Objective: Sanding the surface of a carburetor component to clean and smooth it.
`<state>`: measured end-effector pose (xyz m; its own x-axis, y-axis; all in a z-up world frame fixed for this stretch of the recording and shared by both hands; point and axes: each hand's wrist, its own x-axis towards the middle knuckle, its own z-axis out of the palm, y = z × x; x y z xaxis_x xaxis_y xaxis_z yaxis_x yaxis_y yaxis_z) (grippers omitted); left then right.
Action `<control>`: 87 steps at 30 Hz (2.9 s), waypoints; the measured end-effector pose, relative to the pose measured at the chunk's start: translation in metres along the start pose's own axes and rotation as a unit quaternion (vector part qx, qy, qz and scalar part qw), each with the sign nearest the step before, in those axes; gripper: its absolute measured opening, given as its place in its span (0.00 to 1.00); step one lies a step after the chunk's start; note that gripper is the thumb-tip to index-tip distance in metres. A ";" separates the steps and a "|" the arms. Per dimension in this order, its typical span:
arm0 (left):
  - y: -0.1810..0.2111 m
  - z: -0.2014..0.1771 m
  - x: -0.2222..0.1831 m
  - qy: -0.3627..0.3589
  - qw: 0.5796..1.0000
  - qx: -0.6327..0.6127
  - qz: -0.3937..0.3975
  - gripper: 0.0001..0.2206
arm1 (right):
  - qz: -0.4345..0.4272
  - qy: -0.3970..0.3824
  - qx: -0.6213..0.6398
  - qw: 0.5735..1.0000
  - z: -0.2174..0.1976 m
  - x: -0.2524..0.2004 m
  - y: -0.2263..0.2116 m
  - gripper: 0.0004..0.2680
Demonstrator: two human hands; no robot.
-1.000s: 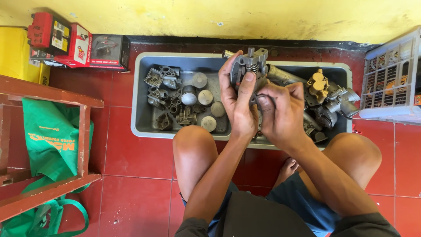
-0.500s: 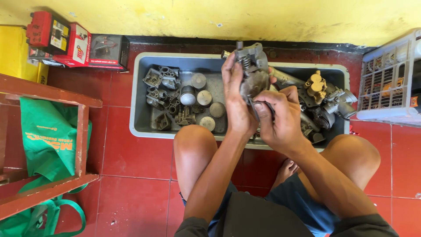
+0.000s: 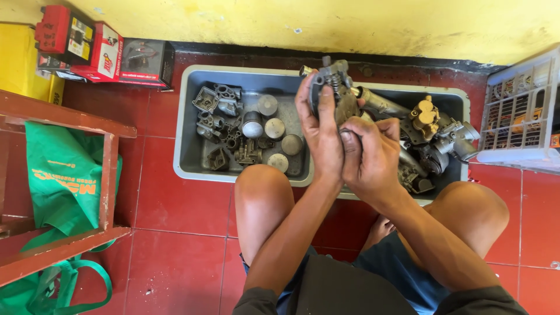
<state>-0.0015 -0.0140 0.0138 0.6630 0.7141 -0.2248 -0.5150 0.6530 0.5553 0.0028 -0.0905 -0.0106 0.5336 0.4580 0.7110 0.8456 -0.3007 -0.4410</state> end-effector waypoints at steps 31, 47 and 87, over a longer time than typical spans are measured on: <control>-0.001 0.000 0.000 0.036 0.998 0.019 0.055 0.17 | 0.017 -0.021 0.045 0.999 -0.005 0.004 0.010 0.03; 0.000 -0.003 -0.005 0.016 0.991 0.123 0.046 0.17 | 0.054 -0.007 0.063 0.997 -0.008 -0.009 0.007 0.04; -0.020 -0.029 0.021 -0.086 0.949 -0.214 -0.216 0.16 | 0.044 0.130 0.128 0.982 -0.038 0.003 0.053 0.01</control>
<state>0.0069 -0.0049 -0.0255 0.9222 0.3288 -0.2035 -0.3243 0.9443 0.0559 0.0483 -0.1374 -0.0109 0.6120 0.2003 0.7651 0.7893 -0.0936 -0.6068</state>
